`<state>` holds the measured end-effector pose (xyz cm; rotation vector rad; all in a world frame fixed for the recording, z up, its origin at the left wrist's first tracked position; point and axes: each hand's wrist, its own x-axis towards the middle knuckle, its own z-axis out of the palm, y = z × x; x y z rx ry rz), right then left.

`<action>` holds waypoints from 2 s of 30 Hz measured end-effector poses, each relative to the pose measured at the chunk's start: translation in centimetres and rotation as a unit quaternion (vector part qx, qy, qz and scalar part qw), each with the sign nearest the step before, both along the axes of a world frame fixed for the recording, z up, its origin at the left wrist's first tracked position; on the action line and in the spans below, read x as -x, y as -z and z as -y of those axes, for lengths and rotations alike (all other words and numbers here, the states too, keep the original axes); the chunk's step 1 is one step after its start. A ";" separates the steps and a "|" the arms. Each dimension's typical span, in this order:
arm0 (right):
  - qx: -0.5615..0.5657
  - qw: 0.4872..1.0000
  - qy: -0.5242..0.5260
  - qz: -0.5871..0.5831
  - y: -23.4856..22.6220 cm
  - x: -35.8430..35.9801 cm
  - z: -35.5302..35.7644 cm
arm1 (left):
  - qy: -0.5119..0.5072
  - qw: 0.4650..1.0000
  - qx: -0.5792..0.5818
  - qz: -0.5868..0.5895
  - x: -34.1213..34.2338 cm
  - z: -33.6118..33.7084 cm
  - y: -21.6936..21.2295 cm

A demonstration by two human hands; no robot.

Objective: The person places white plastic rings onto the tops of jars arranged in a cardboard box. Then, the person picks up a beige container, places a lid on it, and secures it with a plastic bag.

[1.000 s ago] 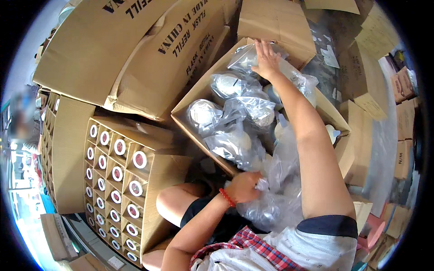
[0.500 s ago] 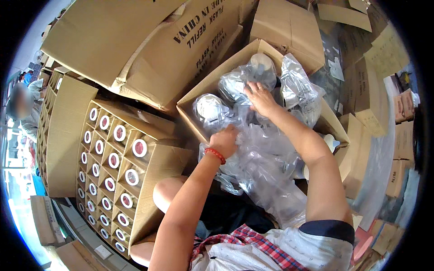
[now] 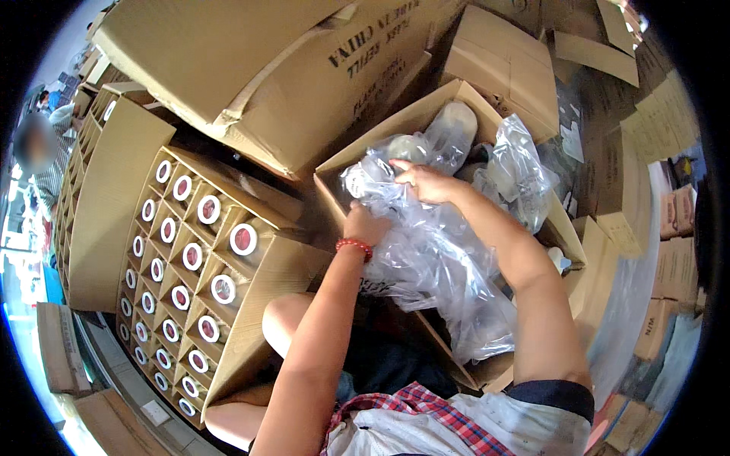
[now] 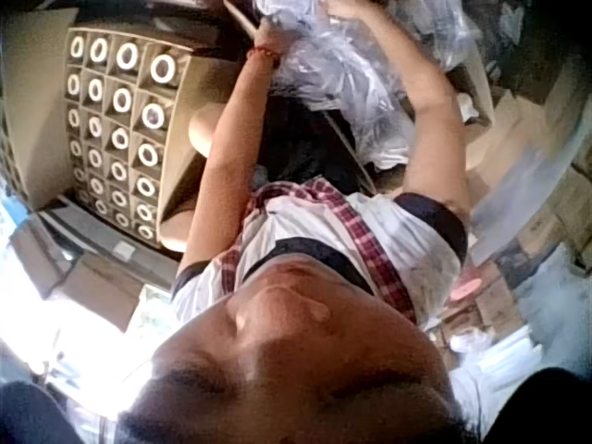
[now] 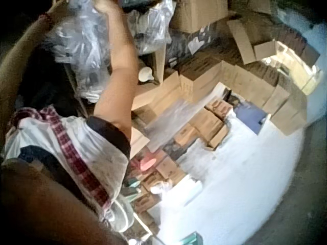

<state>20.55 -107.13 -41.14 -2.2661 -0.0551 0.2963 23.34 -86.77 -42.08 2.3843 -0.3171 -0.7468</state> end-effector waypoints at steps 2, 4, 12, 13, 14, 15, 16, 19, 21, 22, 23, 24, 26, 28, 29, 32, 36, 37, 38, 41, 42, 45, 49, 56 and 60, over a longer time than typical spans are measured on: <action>0.007 0.993 0.015 -0.115 0.7 -1.4 -0.5 | 0.014 1.000 -0.011 0.017 0.2 0.4 0.5; 0.157 0.980 -0.065 -0.103 0.4 -2.2 -1.5 | 0.035 0.999 -0.028 -0.004 -0.2 0.4 0.4; 0.019 0.997 0.068 -0.040 -1.0 1.2 -1.5 | 0.030 0.971 0.158 0.178 0.6 -1.3 -1.8; -0.025 0.994 0.103 -0.005 -1.0 1.4 -1.4 | 0.034 0.957 0.195 0.210 0.6 -1.5 -2.6; -0.070 0.988 0.138 0.030 -0.8 1.5 -1.0 | 0.015 0.957 0.220 0.189 0.6 -1.7 -3.4; 0.000 0.990 0.136 0.022 -2.6 1.3 -1.5 | 0.004 0.948 0.232 0.217 0.5 -2.2 -3.8; 0.071 0.989 0.132 0.013 -4.3 1.1 -1.9 | 0.002 0.947 0.238 0.217 0.3 -2.6 -3.8; 0.141 0.986 0.073 0.048 -8.2 0.7 -2.6 | -0.017 0.944 0.265 0.198 -0.1 -2.9 -2.5; 0.035 0.997 0.053 0.045 -10.1 1.0 -2.8 | -0.037 0.936 0.297 0.187 0.2 -2.8 -1.7; -0.079 0.994 0.070 -0.002 -11.1 1.3 -3.0 | -0.081 0.919 0.376 0.086 0.5 -2.5 -3.2; -0.193 0.976 0.086 -0.048 -12.1 1.7 -3.3 | -0.103 0.904 0.416 -0.004 0.9 -2.5 -4.6; -0.144 0.989 0.033 -0.017 -13.7 2.7 -4.2 | -0.092 0.884 0.459 -0.001 0.8 -3.0 -5.8; 0.011 0.996 -0.081 0.030 -16.5 3.9 -6.5 | -0.068 0.840 0.539 -0.013 0.3 -3.5 -6.9; 0.197 0.964 -0.110 0.141 -16.1 4.8 -9.2 | -0.131 0.805 0.576 -0.058 0.3 -3.7 -8.3; 0.181 0.969 -0.102 0.135 -15.6 4.0 -9.8 | -0.161 0.784 0.594 -0.081 0.2 -3.7 -8.8; 0.134 0.977 -0.058 0.153 -13.5 -0.2 -13.4 | -0.277 0.762 0.584 -0.042 -2.0 -6.0 -8.5; 0.042 0.960 0.029 0.275 -10.1 -7.5 -19.0 | -0.319 0.808 0.486 0.096 -8.0 -10.8 -11.8; 0.037 0.958 0.056 0.279 -9.9 -9.5 -20.6 | -0.313 0.812 0.487 0.073 -9.7 -12.2 -12.2; 0.026 0.968 0.060 0.243 -10.1 -11.1 -22.2 | -0.320 0.815 0.478 0.076 -10.9 -13.7 -12.7; 0.018 0.958 0.069 0.279 -6.9 -17.3 -26.2 | -0.261 0.843 0.451 0.136 -14.2 -18.4 -12.4; -0.016 0.950 0.075 0.303 -4.8 -19.9 -26.5 | -0.238 0.874 0.395 0.154 -13.8 -18.3 -13.7; -0.075 0.798 0.180 0.570 -2.3 -23.8 -30.5 | -0.095 0.929 0.190 0.304 -14.9 -24.5 -10.2; -0.190 0.843 0.276 0.421 0.7 -26.1 -30.0 | 0.096 0.933 0.098 0.333 -12.4 -24.3 -9.4; -0.456 0.825 0.296 0.156 0.9 -25.8 -30.0 | 0.228 0.879 -0.127 0.398 -16.4 -20.7 -7.5; -0.515 0.808 0.277 0.078 0.8 -25.0 -31.4 | 0.270 0.889 -0.319 0.187 -20.3 -18.3 -7.3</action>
